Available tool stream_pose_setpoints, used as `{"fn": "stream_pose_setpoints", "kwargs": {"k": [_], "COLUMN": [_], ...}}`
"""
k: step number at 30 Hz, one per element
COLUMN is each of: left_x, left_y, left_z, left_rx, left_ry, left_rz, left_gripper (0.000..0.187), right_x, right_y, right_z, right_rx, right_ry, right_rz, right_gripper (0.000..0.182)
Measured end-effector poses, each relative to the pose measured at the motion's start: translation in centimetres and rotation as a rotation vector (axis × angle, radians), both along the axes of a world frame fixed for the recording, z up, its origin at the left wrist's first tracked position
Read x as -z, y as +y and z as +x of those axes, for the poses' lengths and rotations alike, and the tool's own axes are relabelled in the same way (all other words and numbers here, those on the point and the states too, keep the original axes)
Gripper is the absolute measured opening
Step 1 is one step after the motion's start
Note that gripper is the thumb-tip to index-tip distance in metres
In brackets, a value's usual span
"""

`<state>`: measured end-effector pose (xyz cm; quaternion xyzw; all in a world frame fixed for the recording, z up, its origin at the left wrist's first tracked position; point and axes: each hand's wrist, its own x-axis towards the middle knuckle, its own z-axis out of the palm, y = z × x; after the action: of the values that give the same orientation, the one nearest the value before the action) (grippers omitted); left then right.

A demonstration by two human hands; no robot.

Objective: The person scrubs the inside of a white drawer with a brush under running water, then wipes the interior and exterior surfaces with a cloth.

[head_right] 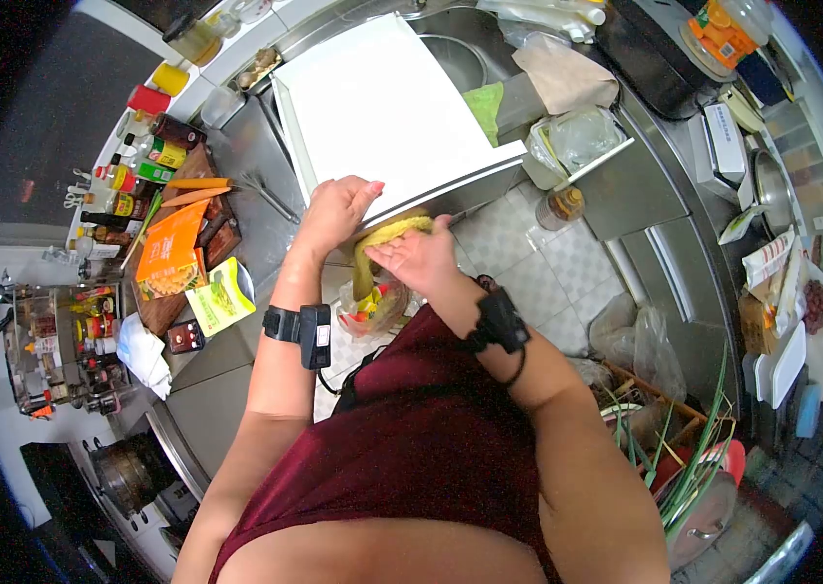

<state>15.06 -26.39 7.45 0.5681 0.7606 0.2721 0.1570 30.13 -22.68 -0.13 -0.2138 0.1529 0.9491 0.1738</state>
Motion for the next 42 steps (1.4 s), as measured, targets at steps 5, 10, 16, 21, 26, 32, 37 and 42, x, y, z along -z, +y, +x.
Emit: {"fn": "stream_pose_setpoints", "kwargs": {"k": [5,10,16,21,26,32,37,42], "left_x": [0.1,0.5,0.1,-0.4,0.1,0.1,0.5,1.1], "left_y": [0.1,0.2,0.4,0.2,0.3,0.0,0.1,0.3], "left_z": [0.0,-0.1,-0.4,-0.1,-0.3,-0.2,-0.2,-0.3], "left_rx": [-0.029,-0.034,-0.046,-0.081,-0.052,-0.028,-0.025,-0.02], "left_ry": [-0.056,-0.099,-0.055,-0.094,-0.068,-0.046,-0.025,-0.093], "left_rz": [-0.058,-0.123,-0.181,-0.218,-0.191,-0.188,-0.155,-0.142], "left_gripper": [0.046,0.047,0.046,0.046,0.045,0.045,0.044,0.048], "right_x": [-3.1,4.5,4.0,0.2,0.3,4.9,1.1,-5.2], "right_y": [-0.5,-3.0,-5.3,-5.7,-4.2,-1.0,0.3,2.6], "right_z": [0.0,-4.2,-5.6,-4.4,-4.2,-3.1,-1.3,1.7], "right_rx": [0.019,-0.136,-0.137,-0.065,-0.06,0.006,0.043,0.079], "right_ry": [0.097,0.049,0.046,0.487,0.209,0.073,0.082,0.289], "right_rz": [0.041,0.019,0.059,-0.145,-0.175,-0.097,0.113,0.166], "right_gripper": [0.107,0.11,0.104,0.104,0.104,0.107,0.108,0.105]}}
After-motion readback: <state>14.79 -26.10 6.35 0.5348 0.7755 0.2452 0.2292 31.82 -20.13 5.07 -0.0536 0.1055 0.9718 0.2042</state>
